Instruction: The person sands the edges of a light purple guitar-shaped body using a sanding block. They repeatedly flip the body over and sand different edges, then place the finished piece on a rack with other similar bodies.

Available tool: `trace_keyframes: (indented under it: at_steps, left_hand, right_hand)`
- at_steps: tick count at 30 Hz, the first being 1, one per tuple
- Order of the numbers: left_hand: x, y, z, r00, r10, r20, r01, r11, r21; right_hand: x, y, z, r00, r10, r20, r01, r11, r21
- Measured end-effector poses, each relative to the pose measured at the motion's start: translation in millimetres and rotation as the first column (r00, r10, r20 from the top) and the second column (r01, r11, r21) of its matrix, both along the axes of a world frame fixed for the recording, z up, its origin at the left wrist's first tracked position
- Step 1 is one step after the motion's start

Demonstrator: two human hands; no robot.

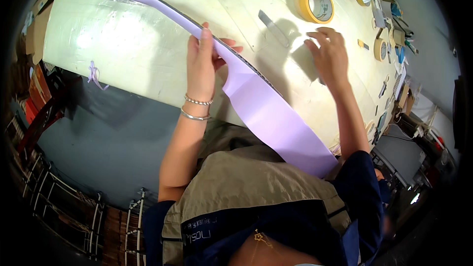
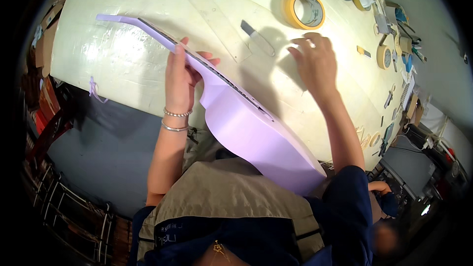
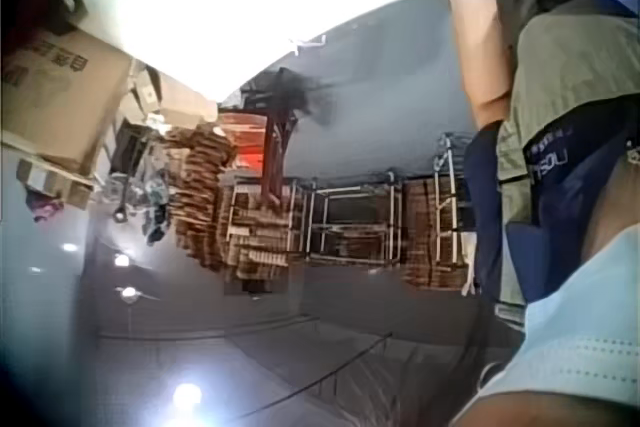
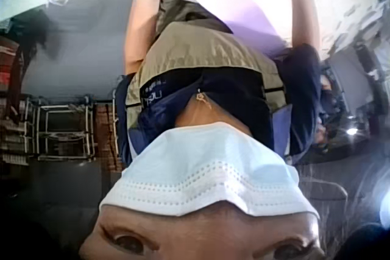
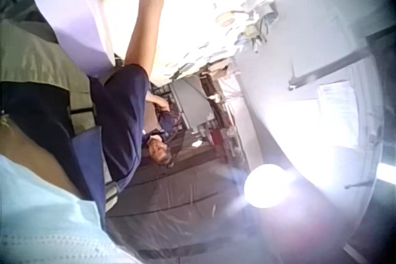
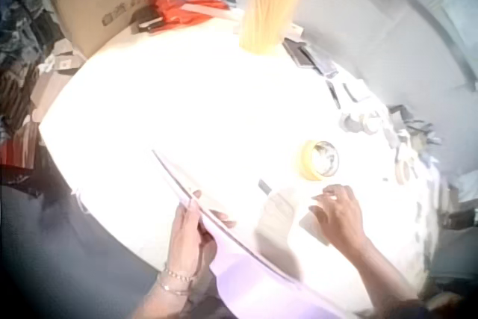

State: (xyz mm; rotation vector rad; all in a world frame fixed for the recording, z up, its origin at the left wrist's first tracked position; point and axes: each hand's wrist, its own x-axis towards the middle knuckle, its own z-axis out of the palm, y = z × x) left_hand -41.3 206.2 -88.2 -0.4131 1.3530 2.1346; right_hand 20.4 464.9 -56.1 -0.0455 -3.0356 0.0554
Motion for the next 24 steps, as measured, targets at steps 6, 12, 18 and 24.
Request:
trace_keyframes:
  at_steps: [6,12,18,24]
  left_hand:
    - [10.8,3.1,3.8,1.0,0.001,0.008,-0.001,1.0,0.01]
    - [38.4,8.7,9.4,0.992,-0.123,-0.027,0.124,0.992,0.036]
    - [33.8,10.7,3.8,0.99,-0.123,-0.065,0.127,0.99,0.061]
    - [34.4,9.2,-16.3,0.969,-0.166,-0.186,0.156,0.986,-0.065]
  right_hand:
    - [-15.8,-31.9,-42.3,0.978,-0.101,0.183,0.127,0.982,-0.137]
    - [-32.7,-21.6,-28.2,0.996,-0.087,-0.023,0.062,0.848,-0.527]
    - [-67.2,-38.3,-40.2,0.995,-0.034,-0.098,-0.061,0.576,-0.815]
    - [-85.4,-41.5,-52.9,0.997,0.032,-0.064,-0.071,0.472,-0.879]
